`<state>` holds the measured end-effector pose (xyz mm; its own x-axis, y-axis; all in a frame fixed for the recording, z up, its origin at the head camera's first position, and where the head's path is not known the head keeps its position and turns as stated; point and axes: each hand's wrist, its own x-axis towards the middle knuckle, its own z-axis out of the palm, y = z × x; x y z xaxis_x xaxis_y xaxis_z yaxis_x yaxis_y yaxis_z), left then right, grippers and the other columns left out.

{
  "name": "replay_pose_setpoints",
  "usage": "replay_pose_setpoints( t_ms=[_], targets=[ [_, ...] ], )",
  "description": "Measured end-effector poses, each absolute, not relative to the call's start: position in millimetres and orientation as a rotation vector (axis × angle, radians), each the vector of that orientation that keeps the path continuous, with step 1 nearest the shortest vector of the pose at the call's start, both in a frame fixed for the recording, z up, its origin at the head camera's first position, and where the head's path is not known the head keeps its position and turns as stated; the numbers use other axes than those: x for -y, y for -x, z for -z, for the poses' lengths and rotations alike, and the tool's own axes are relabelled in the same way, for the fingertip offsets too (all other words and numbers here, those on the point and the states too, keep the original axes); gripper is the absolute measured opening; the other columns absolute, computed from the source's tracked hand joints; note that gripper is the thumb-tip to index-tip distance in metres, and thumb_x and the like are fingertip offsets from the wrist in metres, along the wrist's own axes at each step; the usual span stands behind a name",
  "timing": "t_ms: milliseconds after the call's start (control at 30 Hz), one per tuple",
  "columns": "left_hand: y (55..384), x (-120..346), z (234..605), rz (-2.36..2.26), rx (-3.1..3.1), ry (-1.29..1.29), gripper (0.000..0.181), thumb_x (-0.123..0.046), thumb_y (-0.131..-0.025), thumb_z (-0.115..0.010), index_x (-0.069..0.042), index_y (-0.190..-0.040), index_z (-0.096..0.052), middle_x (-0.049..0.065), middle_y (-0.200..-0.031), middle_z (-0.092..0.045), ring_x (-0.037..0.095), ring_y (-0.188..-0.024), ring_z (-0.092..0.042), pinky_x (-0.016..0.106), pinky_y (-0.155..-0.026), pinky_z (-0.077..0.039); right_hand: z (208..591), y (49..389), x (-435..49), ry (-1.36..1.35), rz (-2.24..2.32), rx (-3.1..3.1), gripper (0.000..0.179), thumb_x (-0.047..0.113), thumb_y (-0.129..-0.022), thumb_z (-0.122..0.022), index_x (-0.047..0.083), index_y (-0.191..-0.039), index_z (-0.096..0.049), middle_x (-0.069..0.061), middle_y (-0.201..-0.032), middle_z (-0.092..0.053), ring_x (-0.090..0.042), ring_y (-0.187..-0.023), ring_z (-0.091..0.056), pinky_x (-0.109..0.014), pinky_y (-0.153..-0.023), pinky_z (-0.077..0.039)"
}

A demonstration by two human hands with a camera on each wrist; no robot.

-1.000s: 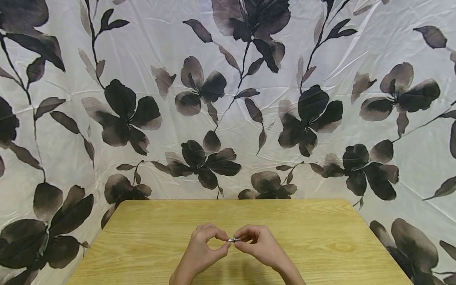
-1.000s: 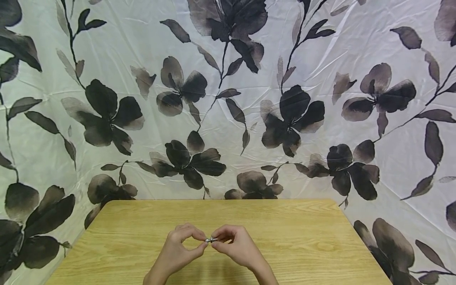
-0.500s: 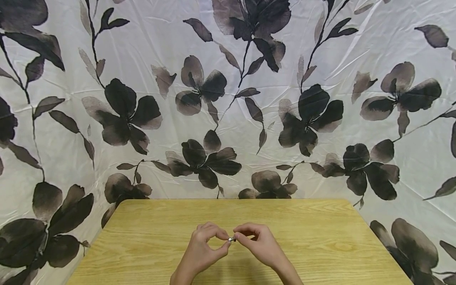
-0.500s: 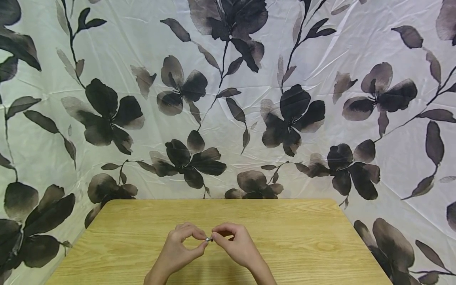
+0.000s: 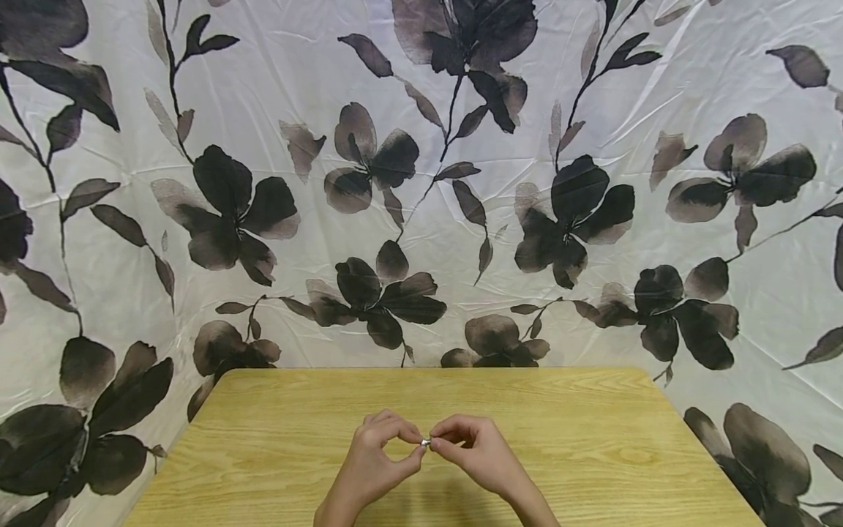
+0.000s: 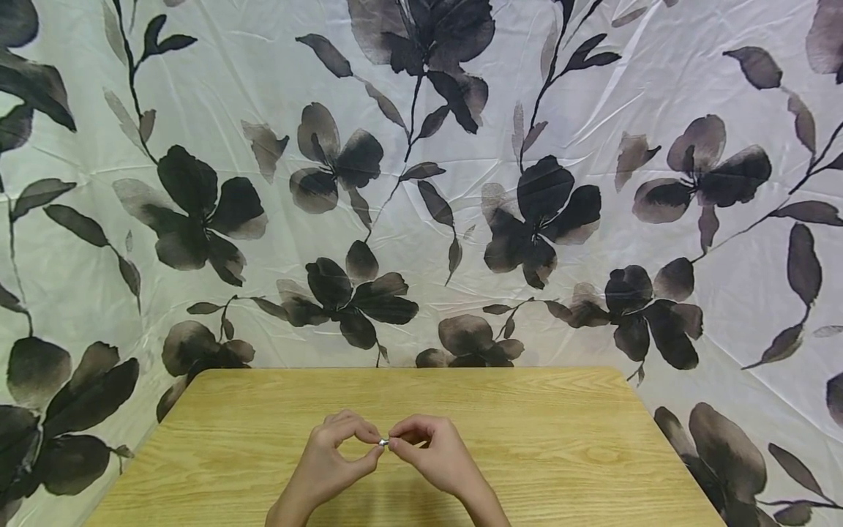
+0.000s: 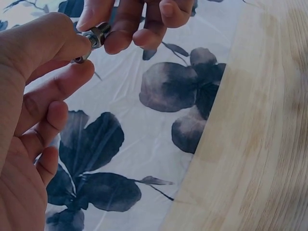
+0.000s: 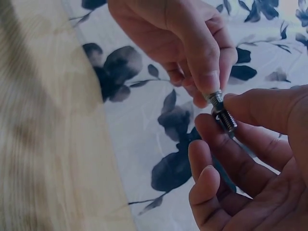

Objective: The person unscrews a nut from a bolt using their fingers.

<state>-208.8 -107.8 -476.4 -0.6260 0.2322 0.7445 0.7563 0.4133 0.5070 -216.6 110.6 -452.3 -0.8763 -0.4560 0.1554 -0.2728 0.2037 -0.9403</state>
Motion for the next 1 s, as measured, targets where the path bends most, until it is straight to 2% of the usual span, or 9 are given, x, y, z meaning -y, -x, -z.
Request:
replay_pose_setpoints(
  t_ms=[100,233,433,600,733,833,1000],
  targets=[
    [209.0,107.8,476.6,1.17,2.081,0.837,0.015,-0.012,-0.082,-0.085,-0.023,-0.082,-0.075,-0.014,-0.087,-0.071,0.002,-0.083,-0.063,0.032,-0.083,-0.044,452.0,216.4,-110.1,0.715,1.753,-2.315,0.017,0.021,-0.096,-0.073,0.008,-0.107,-0.076,-0.012,-0.106,-0.075,-0.009,-0.091,-0.07,-0.026,-0.074,-0.056],
    [208.8,107.3,476.0,1.152,2.085,0.814,0.024,-0.006,-0.075,-0.087,-0.024,-0.082,-0.074,-0.016,-0.087,-0.071,0.001,-0.084,-0.063,0.031,-0.084,-0.044,452.4,217.3,-110.4,0.734,1.771,-2.318,0.018,0.018,-0.096,-0.074,0.007,-0.11,-0.074,-0.013,-0.109,-0.074,-0.009,-0.094,-0.07,-0.027,-0.076,-0.057],
    [208.4,107.0,474.2,1.135,2.08,0.784,0.028,-0.003,-0.07,-0.089,-0.024,-0.082,-0.074,-0.015,-0.088,-0.071,0.002,-0.085,-0.064,0.031,-0.084,-0.046,451.2,219.2,-112.2,0.663,1.805,-2.368,0.027,0.024,-0.1,-0.069,0.009,-0.122,-0.071,-0.014,-0.115,-0.073,-0.011,-0.098,-0.069,-0.026,-0.078,-0.056],
    [209.1,107.1,473.4,1.115,2.062,0.803,0.031,-0.002,-0.07,-0.089,-0.025,-0.082,-0.073,-0.015,-0.088,-0.072,0.003,-0.086,-0.064,0.033,-0.085,-0.046,449.3,220.4,-113.4,0.591,1.819,-2.37,0.033,0.028,-0.102,-0.066,0.005,-0.124,-0.071,-0.013,-0.107,-0.077,-0.013,-0.092,-0.072,-0.027,-0.073,-0.054],
    [208.5,107.3,472.2,1.125,2.057,0.823,0.027,-0.005,-0.073,-0.088,-0.025,-0.083,-0.073,-0.014,-0.089,-0.072,0.004,-0.086,-0.064,0.035,-0.087,-0.046,448.5,219.8,-115.1,0.618,1.796,-2.334,0.029,0.03,-0.102,-0.066,0.005,-0.115,-0.076,-0.012,-0.098,-0.078,-0.016,-0.089,-0.075,-0.027,-0.076,-0.055],
    [207.4,107.2,471.4,1.157,2.07,0.826,0.017,-0.011,-0.08,-0.086,-0.024,-0.083,-0.074,-0.014,-0.089,-0.073,0.003,-0.087,-0.063,0.035,-0.088,-0.045,448.8,218.4,-116.1,0.677,1.753,-2.316,0.025,0.029,-0.102,-0.065,0.009,-0.108,-0.079,-0.011,-0.095,-0.079,-0.017,-0.089,-0.076,-0.027,-0.08,-0.055],
    [206.7,106.5,471.1,1.169,2.062,0.842,0.018,-0.011,-0.082,-0.085,-0.026,-0.084,-0.074,-0.015,-0.09,-0.073,0.003,-0.086,-0.062,0.037,-0.089,-0.044,449.7,217.3,-116.1,0.726,1.746,-2.276,0.022,0.027,-0.101,-0.066,0.011,-0.107,-0.079,-0.011,-0.094,-0.079,-0.017,-0.088,-0.075,-0.028,-0.083,-0.055]
  ],
)
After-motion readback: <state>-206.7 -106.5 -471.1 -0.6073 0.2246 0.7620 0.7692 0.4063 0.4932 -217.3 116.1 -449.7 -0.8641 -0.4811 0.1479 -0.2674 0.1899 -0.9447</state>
